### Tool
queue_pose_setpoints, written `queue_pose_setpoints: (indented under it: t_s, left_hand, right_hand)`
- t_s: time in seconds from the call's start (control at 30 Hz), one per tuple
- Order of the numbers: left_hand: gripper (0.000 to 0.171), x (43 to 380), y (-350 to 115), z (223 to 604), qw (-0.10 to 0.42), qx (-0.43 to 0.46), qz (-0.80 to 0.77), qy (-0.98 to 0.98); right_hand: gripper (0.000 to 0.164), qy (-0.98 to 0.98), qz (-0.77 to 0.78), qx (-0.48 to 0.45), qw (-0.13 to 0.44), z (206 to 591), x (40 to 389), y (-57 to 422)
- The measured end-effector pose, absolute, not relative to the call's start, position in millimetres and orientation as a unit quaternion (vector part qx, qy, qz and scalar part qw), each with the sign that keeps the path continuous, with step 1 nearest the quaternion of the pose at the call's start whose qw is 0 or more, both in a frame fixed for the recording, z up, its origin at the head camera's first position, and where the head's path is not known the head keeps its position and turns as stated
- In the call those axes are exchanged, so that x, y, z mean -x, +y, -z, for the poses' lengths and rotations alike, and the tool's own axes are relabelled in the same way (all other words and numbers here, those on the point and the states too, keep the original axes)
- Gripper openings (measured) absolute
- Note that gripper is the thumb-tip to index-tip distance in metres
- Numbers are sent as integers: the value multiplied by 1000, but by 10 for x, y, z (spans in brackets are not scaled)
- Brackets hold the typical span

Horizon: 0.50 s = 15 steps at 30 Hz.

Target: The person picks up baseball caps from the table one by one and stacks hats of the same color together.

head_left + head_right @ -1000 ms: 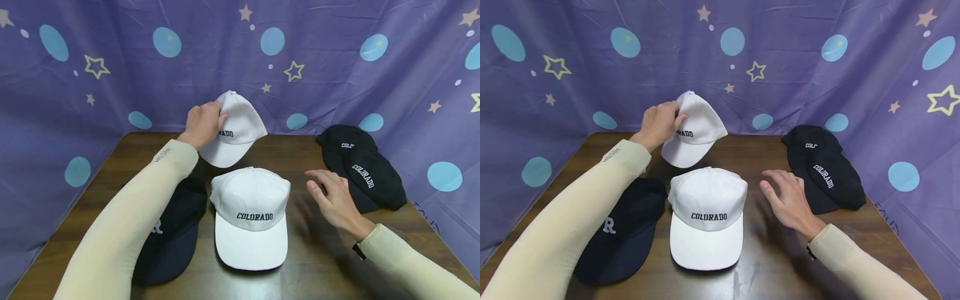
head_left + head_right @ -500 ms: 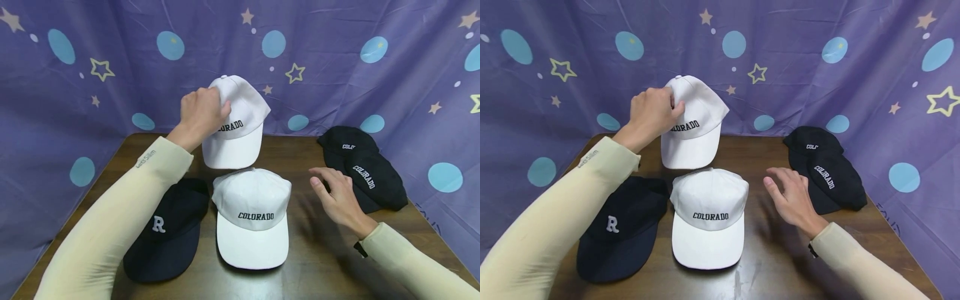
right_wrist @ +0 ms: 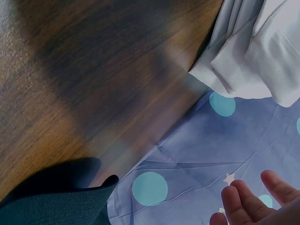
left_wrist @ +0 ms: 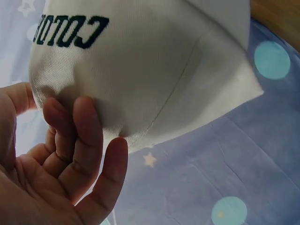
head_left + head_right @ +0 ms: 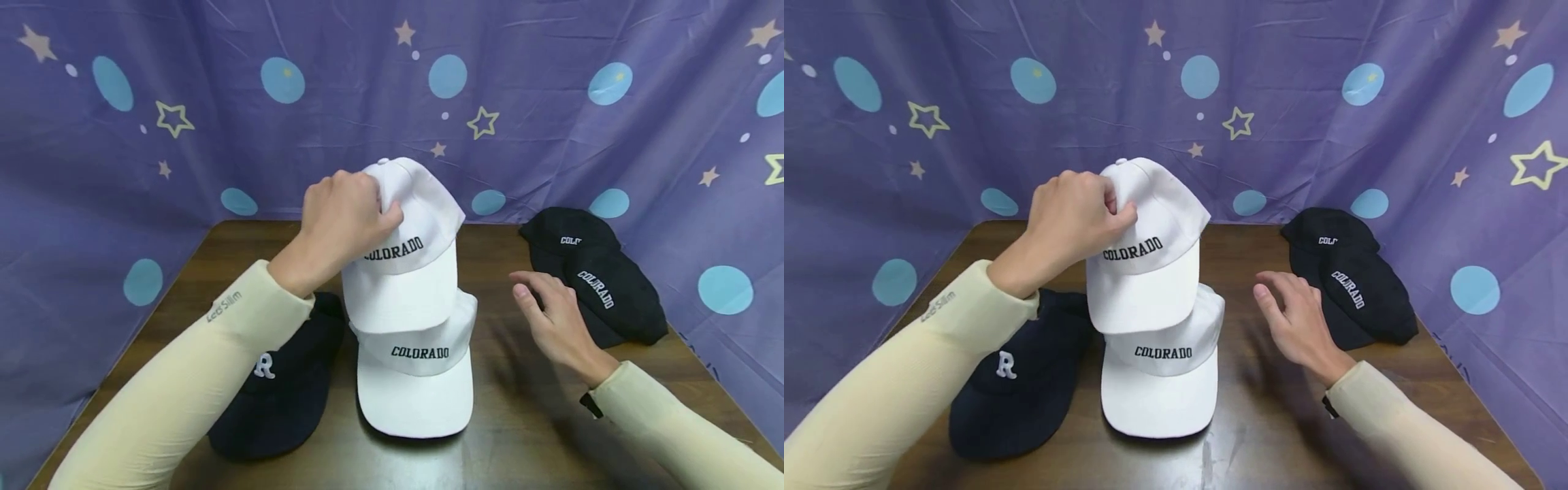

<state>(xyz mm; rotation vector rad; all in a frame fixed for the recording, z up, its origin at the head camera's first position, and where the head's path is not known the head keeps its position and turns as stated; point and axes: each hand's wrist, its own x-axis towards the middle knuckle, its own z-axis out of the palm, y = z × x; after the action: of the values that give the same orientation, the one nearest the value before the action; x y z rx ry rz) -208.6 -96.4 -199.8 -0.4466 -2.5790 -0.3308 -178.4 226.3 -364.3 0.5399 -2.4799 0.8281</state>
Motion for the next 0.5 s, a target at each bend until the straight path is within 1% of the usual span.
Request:
queue_pose_setpoints:
  t_s: [0.13, 0.27, 0.5]
  left_hand:
    - [41, 1915, -910, 2059, 234, 176, 119, -948]
    - [42, 1768, -878, 2109, 231, 189, 115, -947]
    - [44, 1585, -854, 2241, 223, 198, 109, -948]
  right_hand:
    - [34, -897, -312, -199, 241, 3636, 1784, 2274]
    - [35, -894, -320, -195, 244, 3630, 1789, 2283]
    - [35, -891, -322, -196, 251, 3636, 1809, 2283]
